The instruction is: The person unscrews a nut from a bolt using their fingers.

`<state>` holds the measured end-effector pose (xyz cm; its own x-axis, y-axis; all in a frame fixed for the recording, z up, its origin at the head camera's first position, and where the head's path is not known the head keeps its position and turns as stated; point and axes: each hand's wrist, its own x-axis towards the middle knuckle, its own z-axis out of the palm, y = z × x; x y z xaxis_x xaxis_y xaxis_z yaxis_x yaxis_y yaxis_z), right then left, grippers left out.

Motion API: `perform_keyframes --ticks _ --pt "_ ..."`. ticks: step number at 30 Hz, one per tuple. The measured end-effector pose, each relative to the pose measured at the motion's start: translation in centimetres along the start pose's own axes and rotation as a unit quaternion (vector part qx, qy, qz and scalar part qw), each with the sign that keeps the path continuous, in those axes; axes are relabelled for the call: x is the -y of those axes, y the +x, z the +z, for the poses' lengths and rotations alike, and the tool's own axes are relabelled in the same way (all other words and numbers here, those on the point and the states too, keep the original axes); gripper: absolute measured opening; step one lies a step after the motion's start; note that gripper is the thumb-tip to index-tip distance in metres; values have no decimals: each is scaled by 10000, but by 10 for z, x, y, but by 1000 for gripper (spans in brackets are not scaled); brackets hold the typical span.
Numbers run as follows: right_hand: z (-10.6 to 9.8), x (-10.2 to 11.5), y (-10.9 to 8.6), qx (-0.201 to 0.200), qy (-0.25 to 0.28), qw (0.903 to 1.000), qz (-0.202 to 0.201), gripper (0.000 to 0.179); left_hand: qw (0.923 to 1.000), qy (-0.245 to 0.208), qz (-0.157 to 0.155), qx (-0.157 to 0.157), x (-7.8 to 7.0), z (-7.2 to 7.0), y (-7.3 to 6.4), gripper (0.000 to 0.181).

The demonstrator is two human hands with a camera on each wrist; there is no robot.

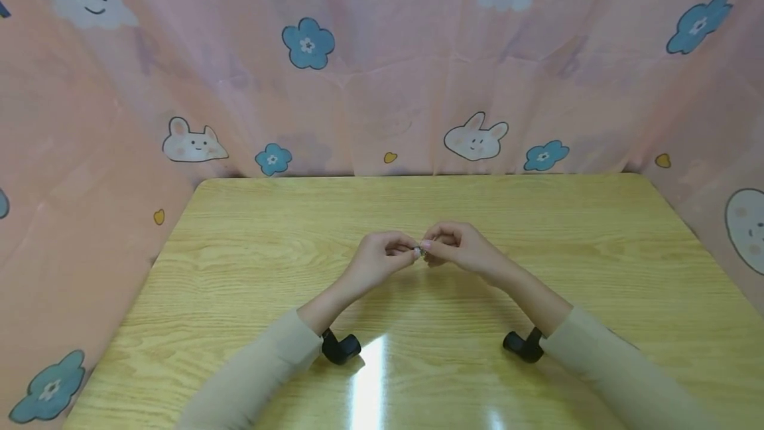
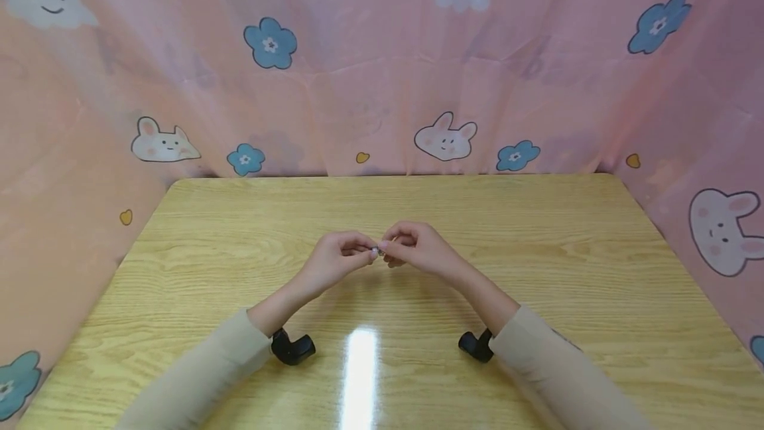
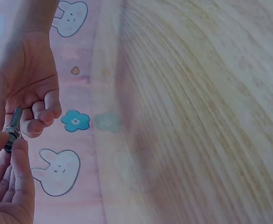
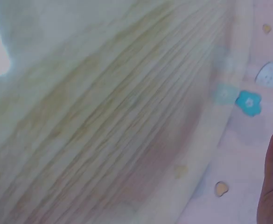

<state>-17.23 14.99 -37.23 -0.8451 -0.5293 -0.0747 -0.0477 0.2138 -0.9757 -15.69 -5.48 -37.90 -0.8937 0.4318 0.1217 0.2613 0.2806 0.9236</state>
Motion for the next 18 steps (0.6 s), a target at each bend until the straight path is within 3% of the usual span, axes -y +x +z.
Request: perform_keyframes --ticks 9,15,18 --pt "13 14 -13 -171 508 9984 156 27 9989 -452 131 12 -12 -2 -14 13" --pt "16 21 -21 -325 519 9981 75 23 9979 -519 386 -21 -17 -2 -20 13" --pt "16 24 -24 -385 452 9982 39 24 9979 -530 363 1 -19 -3 -21 13"
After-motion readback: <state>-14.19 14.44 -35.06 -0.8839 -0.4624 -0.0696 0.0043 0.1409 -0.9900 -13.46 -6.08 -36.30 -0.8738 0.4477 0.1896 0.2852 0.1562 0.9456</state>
